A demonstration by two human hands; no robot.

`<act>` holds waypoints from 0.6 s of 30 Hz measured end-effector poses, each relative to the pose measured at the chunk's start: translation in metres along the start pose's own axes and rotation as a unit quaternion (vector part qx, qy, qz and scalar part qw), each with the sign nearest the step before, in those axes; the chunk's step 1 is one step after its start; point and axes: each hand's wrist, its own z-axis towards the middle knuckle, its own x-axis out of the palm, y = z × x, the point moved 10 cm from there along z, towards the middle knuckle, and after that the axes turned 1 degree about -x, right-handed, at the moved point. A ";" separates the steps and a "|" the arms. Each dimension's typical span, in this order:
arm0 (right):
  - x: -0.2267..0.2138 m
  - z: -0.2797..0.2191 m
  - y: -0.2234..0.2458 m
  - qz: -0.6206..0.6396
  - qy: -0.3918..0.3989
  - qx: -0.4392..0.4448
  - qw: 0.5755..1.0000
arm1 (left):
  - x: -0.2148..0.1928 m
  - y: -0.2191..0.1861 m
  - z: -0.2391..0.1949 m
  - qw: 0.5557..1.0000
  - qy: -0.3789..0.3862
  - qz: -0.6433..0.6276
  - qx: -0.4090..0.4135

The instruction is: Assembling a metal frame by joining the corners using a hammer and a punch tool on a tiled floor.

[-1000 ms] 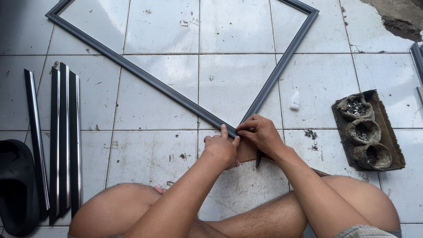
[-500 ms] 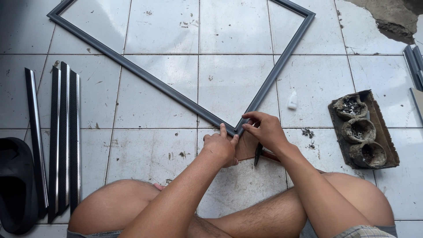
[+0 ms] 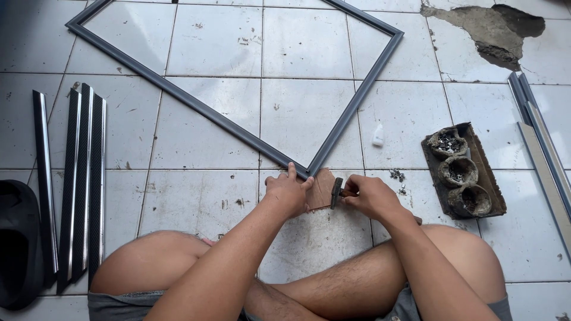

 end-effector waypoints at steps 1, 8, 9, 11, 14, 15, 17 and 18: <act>-0.004 -0.006 0.006 0.000 -0.001 -0.002 1.000 | 0.000 0.000 0.001 1.000 -0.001 0.000 -0.002; -0.030 -0.020 0.056 0.128 -0.177 -0.147 0.965 | 0.000 0.004 0.004 1.000 0.007 0.016 -0.009; -0.029 -0.020 0.062 0.109 -0.190 -0.152 0.964 | 0.001 0.006 0.006 1.000 0.008 0.022 -0.008; -0.017 -0.005 0.060 0.081 -0.190 -0.154 0.966 | 0.008 0.007 0.007 0.999 0.045 -0.010 -0.016; -0.018 -0.005 0.066 0.052 -0.201 -0.159 0.965 | 0.013 0.008 0.004 0.994 0.095 -0.040 -0.023; -0.022 -0.009 0.071 0.052 -0.212 -0.166 0.962 | 0.014 0.009 0.002 0.993 0.108 -0.039 -0.024; -0.026 -0.014 0.074 0.086 -0.228 -0.168 0.955 | 0.016 0.008 0.012 0.993 0.105 -0.044 -0.020; -0.031 -0.018 0.074 0.119 -0.245 -0.169 0.947 | 0.016 0.007 0.016 0.994 0.102 -0.049 -0.016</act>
